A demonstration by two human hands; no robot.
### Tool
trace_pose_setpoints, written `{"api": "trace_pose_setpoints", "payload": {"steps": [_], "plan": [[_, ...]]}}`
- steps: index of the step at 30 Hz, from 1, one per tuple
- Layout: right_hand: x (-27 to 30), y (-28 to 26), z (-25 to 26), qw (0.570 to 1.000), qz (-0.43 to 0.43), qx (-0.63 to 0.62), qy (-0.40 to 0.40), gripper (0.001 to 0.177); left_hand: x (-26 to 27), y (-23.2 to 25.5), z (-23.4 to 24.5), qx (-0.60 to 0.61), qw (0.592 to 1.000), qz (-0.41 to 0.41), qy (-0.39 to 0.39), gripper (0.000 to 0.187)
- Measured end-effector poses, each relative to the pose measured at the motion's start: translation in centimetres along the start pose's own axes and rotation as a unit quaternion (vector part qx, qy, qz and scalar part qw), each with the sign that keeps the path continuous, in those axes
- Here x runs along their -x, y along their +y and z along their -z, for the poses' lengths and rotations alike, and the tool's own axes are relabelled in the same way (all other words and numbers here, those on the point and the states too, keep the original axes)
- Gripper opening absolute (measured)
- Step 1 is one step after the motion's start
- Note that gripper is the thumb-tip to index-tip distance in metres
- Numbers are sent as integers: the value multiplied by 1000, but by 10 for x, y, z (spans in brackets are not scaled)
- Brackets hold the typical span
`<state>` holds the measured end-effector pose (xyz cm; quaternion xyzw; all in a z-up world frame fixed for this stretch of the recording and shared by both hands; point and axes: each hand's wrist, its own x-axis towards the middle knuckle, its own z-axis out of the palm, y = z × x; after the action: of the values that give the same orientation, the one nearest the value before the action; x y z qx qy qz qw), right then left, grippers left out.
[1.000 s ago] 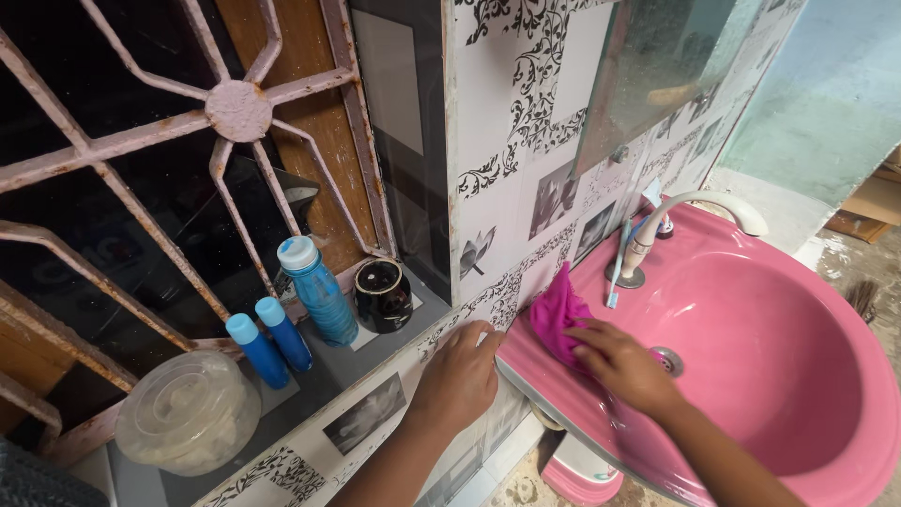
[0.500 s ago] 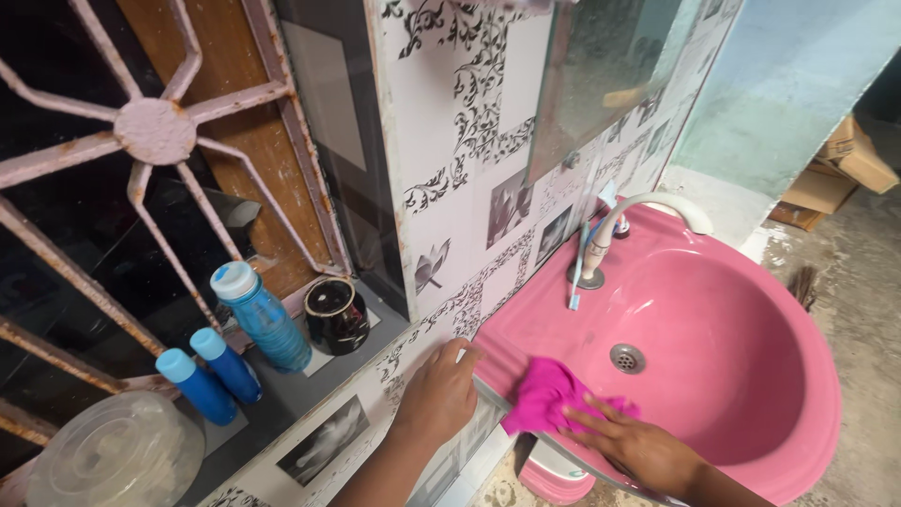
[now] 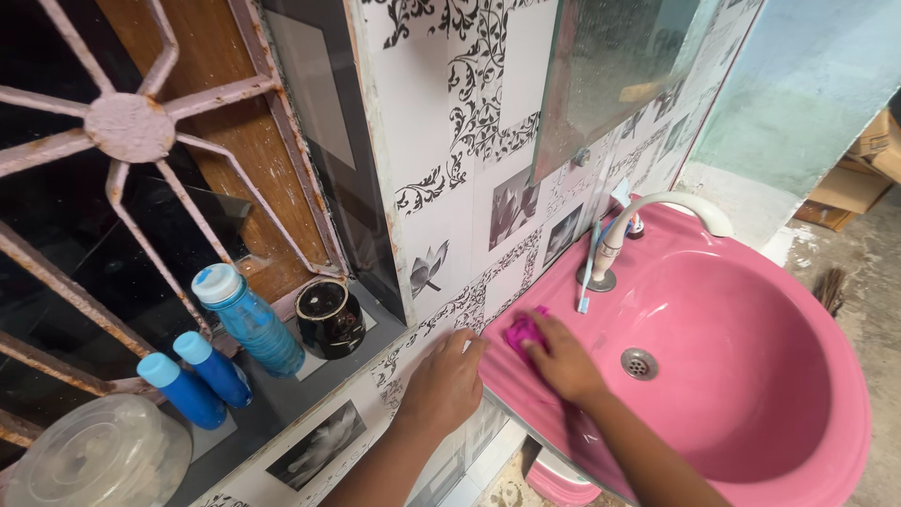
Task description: The person organizes toiletries on a tiled shelf, then wipes the pink sink and surrounding tiled wall with a pink cloth. They rinse the cloth under the tap and continue wiping the wall tiles and sink area.
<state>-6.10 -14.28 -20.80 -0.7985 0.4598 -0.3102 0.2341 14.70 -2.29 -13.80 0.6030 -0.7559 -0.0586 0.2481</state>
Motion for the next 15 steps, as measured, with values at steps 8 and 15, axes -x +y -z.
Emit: {"api": "trace_pose_setpoints", "payload": {"steps": [8,15], "plan": [[-15,74,-47,983,-94,132,-84,67,-18,-2,-20,-11,1000,-10,-9,43],[8,130,-27,993,-35,114,-9,55,-33,-7,-62,-8,999,-12,-52,48]]}}
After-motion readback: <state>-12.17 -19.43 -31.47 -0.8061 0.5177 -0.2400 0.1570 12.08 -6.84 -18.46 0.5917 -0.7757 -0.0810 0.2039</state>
